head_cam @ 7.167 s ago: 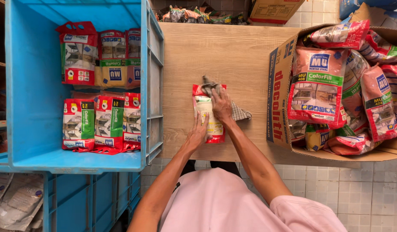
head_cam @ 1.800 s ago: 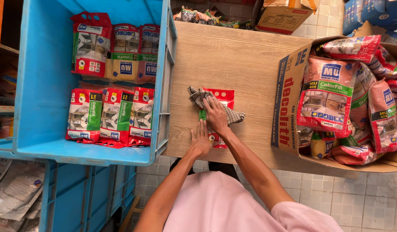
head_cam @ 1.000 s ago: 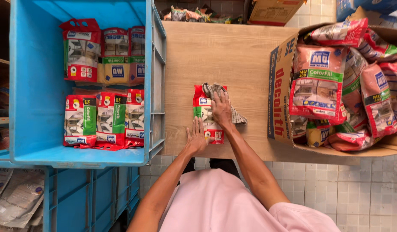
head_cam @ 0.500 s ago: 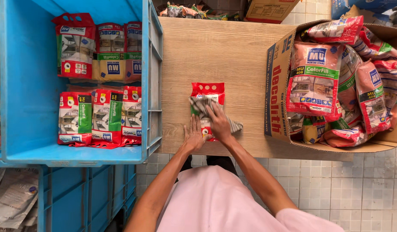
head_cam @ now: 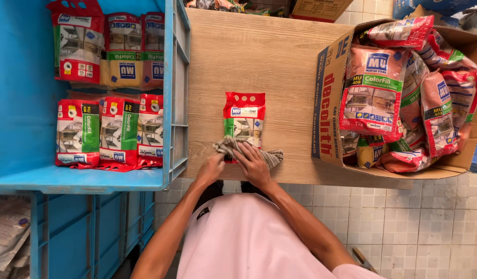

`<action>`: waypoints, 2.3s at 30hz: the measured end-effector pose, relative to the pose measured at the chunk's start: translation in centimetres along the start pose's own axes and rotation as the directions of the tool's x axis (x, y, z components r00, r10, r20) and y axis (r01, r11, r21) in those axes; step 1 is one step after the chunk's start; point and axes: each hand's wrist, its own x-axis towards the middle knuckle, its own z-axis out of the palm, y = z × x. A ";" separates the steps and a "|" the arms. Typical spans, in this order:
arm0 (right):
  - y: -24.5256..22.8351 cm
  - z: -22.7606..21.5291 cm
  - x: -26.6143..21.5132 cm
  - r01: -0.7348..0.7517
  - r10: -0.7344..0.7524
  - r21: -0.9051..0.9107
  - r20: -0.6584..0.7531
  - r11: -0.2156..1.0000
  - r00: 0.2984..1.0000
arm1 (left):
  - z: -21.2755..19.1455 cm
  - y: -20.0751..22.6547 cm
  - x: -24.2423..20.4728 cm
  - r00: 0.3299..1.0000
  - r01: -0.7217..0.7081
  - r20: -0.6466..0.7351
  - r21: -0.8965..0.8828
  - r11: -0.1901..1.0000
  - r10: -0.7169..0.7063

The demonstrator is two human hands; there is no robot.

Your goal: The person repeatedly picks up small, red and green packages from a cardboard box, wipes them with a checkered cloth on a wooden table, and places them into a blue plastic crate. This process is repeated for several packages throughout the video.

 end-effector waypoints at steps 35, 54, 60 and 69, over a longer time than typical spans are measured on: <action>2.3 -2.9 7.5 -0.576 0.541 0.211 0.204 0.790 0.816 | -4.1 6.5 5.0 0.976 -0.214 -0.008 0.119 0.970 0.217; 7.1 0.9 5.8 -0.272 0.268 0.000 0.163 0.962 0.949 | -1.9 8.9 4.3 0.988 0.034 0.146 0.131 0.991 -0.053; 3.7 1.1 4.8 0.052 -0.018 -0.204 0.165 0.978 0.986 | 6.7 3.0 4.9 0.977 0.015 -0.195 0.485 0.874 0.091; 8.6 10.6 13.1 -0.144 0.196 -0.204 0.260 0.968 0.946 | 2.2 8.5 2.3 0.996 0.077 -0.081 0.401 0.913 -0.049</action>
